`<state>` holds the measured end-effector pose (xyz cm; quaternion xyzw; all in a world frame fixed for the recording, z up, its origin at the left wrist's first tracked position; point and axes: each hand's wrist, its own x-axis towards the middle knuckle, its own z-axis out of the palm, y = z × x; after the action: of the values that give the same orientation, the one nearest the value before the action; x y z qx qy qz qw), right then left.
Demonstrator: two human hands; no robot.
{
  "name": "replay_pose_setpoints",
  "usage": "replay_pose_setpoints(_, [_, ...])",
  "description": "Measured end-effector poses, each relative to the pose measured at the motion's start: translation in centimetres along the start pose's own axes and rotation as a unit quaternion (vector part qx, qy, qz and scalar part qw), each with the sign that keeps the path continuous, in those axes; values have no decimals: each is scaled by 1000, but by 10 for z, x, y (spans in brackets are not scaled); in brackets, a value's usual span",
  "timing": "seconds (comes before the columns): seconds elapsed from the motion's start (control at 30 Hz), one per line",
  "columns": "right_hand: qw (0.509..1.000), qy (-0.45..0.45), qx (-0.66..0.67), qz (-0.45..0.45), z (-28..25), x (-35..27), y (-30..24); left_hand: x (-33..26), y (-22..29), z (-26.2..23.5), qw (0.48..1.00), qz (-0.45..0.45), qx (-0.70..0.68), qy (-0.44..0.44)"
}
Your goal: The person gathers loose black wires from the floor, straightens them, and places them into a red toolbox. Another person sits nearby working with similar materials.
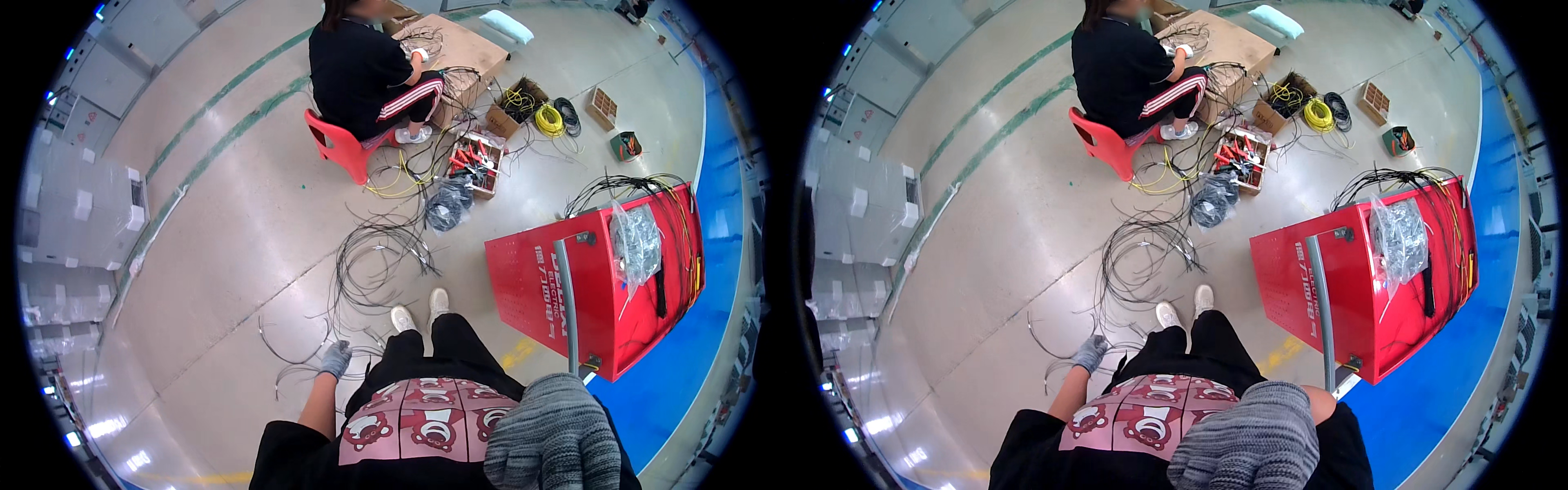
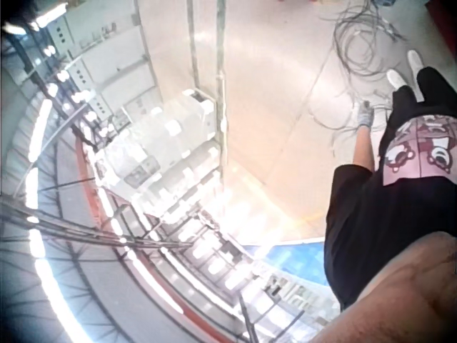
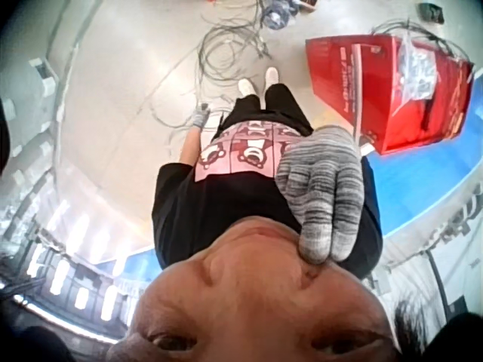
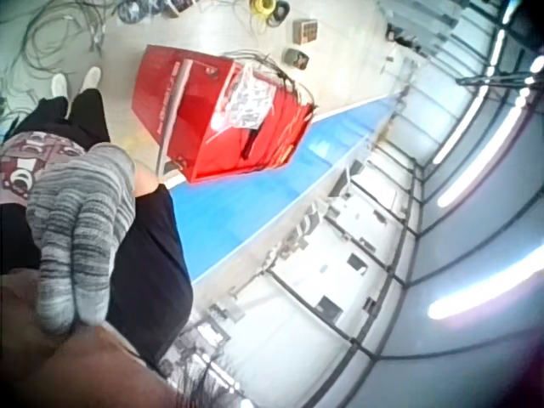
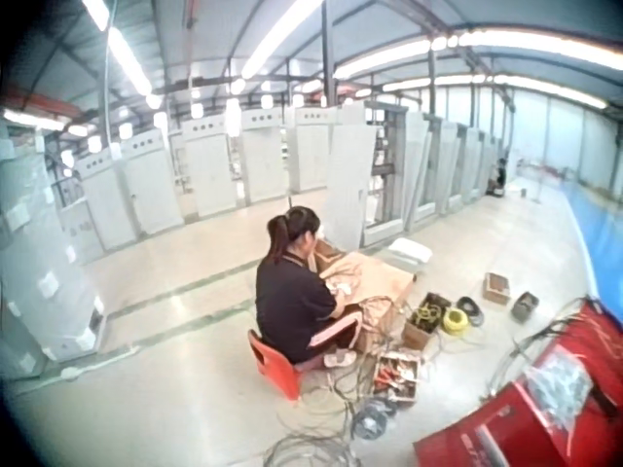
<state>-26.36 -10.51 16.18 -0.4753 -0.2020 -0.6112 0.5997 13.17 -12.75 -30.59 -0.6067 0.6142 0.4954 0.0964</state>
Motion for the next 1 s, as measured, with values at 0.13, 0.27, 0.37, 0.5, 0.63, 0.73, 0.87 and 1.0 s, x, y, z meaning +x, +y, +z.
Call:
replay_pose_setpoints(0.13, [997, -25, 65, 13, -21, -5, 1, -11, 7, 14, 999, 17, -40, -12])
replay_pose_setpoints(0.27, [993, 75, -16, 87, -58, -17, -10, -17, 41, 12, 999, 13, -26, -40])
replay_pose_setpoints(0.37, [994, 54, 26, 94, -73, -17, -6, -8, 20, 23, 995, 23, -90, -39])
replay_pose_setpoints(0.5, [959, 87, 139, 230, -71, -4, -26, -5, 39, 35, 989, 17, -146, -25])
replay_pose_setpoints(0.63, [979, 55, 71, 185, -85, -7, -50, -13, 76, 34, 983, -44, -181, 4])
replay_pose_setpoints(0.73, [989, 34, 39, 140, -92, -5, -67, -12, 64, 40, 982, -2, -187, -16])
replay_pose_setpoints(0.87, [993, 39, -1, 114, -109, -2, -74, -16, 79, 44, 984, -33, -174, -30])
replay_pose_setpoints(1.0, [979, 84, -76, 172, -141, 2, -49, -39, 135, 41, 995, -83, -46, -32])
